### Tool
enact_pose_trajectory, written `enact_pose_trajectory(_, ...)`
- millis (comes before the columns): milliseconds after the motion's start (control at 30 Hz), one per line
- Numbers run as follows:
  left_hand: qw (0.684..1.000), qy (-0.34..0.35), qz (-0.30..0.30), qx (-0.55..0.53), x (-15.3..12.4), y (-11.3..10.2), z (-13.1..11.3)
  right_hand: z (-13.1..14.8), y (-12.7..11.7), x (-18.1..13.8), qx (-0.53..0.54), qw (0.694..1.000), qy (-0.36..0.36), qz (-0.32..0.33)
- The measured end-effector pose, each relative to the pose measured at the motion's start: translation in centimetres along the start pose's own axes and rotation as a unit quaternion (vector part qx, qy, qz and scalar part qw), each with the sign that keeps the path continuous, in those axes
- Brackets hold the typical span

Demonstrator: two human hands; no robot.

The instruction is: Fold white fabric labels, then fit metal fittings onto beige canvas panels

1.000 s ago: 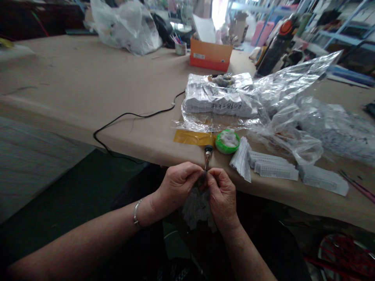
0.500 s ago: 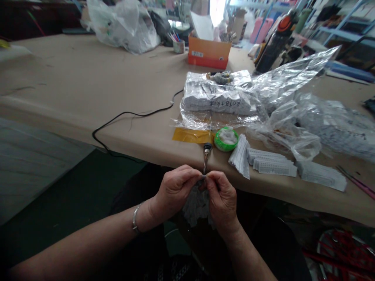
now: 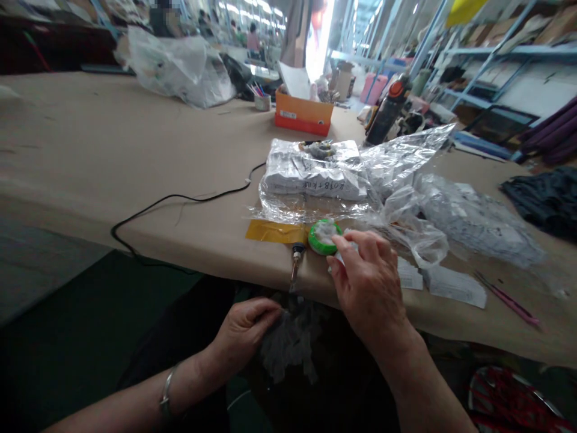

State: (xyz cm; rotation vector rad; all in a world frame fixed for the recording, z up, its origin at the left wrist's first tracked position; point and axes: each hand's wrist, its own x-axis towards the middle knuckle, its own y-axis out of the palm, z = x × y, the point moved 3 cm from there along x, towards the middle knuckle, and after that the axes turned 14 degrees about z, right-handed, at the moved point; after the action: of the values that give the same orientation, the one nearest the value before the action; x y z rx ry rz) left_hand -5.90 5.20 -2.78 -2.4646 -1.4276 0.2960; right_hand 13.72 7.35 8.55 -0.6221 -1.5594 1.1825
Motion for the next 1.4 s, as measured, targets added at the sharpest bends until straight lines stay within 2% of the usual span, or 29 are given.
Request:
enact_pose_trajectory(67,1.000,-0.010,0.004,0.008,0.0,0.2,0.4,-1.0,0.9,2.1,-0.057,0.997,0.006,0.050)
enact_pose_trajectory(133,1.000,-0.014,0.008,0.010,0.0,0.4,0.8,-1.5,1.5,3.2,-0.069,0.994,-0.003,0.090)
enact_pose_trajectory(200,1.000,-0.005,0.016,0.013,0.1,0.4,1.2,-1.9,1.2,3.0,-0.037,0.996,-0.018,0.079)
enact_pose_trajectory(333,0.999,0.002,0.018,0.041,0.2,0.3,2.3,-3.2,-0.4,-0.6,0.080,0.997,0.011,-0.019)
enact_pose_trajectory(433,0.999,-0.005,0.011,0.042,0.1,0.5,2.7,-3.5,0.4,-4.6,0.095,0.995,0.026,0.003)
enact_pose_trajectory(533,0.999,-0.008,0.039,0.033,0.1,1.2,2.0,-3.1,2.2,-7.5,0.024,0.999,0.013,0.039)
enact_pose_trajectory(667,0.996,-0.020,0.081,0.011,-0.1,2.3,0.5,-2.9,3.5,-8.6,-0.033,0.999,0.026,0.013)
enact_pose_trajectory(833,0.991,-0.036,0.117,-0.061,0.0,3.9,-1.8,-2.8,2.4,-8.6,0.018,0.999,0.016,-0.046)
enact_pose_trajectory(900,0.973,-0.075,0.146,-0.162,0.4,5.0,-3.2,-2.1,1.5,-9.1,0.039,0.998,0.002,-0.057)
enact_pose_trajectory(933,0.953,-0.100,0.161,-0.236,0.6,5.6,-3.9,-1.4,1.0,-9.5,0.048,0.997,-0.005,-0.054)
enact_pose_trajectory(1000,0.883,-0.139,0.180,-0.410,1.1,6.9,-5.3,0.2,0.3,-10.2,0.071,0.997,-0.023,-0.034)
enact_pose_trajectory(1067,0.808,-0.155,0.168,-0.543,1.7,8.0,-6.4,1.8,-0.2,-11.0,0.101,0.994,-0.044,-0.008)
enact_pose_trajectory(1133,0.775,-0.167,0.136,-0.594,2.2,8.5,-6.9,2.8,-0.4,-11.5,0.131,0.989,-0.063,0.014)
enact_pose_trajectory(1200,0.781,-0.184,0.110,-0.587,2.6,8.6,-7.0,2.6,-0.2,-11.6,0.147,0.986,-0.071,0.030)
enact_pose_trajectory(1267,0.795,-0.203,0.108,-0.562,2.8,8.5,-6.8,1.0,0.2,-11.2,0.129,0.990,-0.046,0.034)
enact_pose_trajectory(1400,0.826,-0.241,0.129,-0.492,2.5,8.4,-6.2,-3.6,1.9,-10.1,-0.028,0.995,0.088,0.034)
